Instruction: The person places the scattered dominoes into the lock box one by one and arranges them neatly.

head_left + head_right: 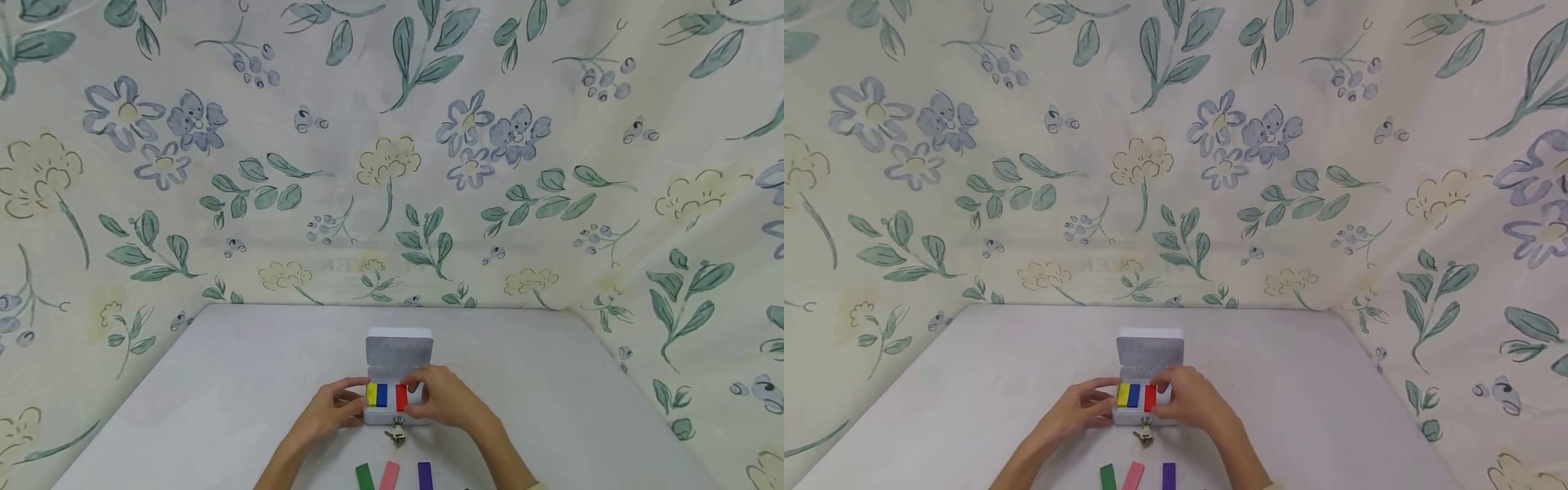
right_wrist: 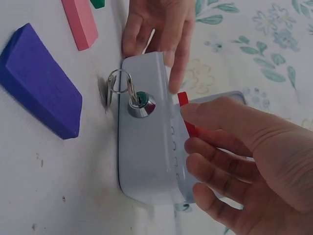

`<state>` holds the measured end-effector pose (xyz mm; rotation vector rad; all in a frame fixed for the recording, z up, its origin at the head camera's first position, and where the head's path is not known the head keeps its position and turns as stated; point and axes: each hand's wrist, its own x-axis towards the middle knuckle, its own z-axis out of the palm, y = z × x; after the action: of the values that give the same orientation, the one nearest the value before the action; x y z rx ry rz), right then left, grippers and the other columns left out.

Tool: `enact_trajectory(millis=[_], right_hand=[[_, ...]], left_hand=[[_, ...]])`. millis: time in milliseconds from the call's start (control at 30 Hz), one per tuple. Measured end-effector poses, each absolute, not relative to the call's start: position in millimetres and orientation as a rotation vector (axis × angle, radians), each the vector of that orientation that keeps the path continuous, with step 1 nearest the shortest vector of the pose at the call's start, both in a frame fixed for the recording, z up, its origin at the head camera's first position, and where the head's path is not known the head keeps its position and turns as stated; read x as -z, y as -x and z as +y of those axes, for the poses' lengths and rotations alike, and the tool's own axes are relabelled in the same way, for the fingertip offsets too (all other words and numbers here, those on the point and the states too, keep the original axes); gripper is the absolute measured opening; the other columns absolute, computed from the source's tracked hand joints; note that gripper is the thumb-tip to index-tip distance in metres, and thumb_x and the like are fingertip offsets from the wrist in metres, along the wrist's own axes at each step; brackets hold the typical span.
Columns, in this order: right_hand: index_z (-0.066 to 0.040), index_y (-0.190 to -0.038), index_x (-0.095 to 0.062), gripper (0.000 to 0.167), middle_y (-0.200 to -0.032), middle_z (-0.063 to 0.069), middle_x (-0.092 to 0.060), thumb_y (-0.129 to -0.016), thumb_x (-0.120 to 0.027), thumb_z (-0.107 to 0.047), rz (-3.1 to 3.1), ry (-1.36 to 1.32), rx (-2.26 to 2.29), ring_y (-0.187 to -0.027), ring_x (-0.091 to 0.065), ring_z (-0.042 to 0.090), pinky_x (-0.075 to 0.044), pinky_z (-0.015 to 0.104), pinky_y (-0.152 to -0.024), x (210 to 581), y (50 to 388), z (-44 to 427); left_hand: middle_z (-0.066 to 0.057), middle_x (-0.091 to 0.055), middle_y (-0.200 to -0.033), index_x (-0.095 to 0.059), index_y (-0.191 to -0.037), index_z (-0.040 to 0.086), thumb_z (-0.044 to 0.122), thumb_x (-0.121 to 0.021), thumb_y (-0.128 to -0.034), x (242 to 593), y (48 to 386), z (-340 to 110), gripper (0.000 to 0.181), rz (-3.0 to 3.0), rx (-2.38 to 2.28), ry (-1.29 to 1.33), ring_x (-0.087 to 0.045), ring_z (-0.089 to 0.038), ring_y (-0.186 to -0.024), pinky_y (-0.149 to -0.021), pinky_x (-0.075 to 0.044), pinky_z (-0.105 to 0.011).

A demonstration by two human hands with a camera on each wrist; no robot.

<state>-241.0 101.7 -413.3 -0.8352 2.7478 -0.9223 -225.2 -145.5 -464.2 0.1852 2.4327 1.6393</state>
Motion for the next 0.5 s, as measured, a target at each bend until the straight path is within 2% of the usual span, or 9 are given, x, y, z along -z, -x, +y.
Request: enact_trajectory(millis=[500], right_hand=[[-0.011, -0.112, -0.071, 0.034, -0.091, -0.001, -0.066, -0.081, -0.079, -0.021, 2.786, 0.828, 0.895, -0.071, -0.054, 0.004, -0.05, 0.014, -0.064, 424.2, 243.2, 100.5]], left_hand=[[-0.018, -0.066, -0.118, -0.055, -0.138, 0.011, 0.024, -0.067, -0.0936, 463.2, 222.3, -145.5, 0.048, 2.426, -1.643, -0.228, -0.067, -0.019, -0.091, -0.076, -0.062, -0.034]])
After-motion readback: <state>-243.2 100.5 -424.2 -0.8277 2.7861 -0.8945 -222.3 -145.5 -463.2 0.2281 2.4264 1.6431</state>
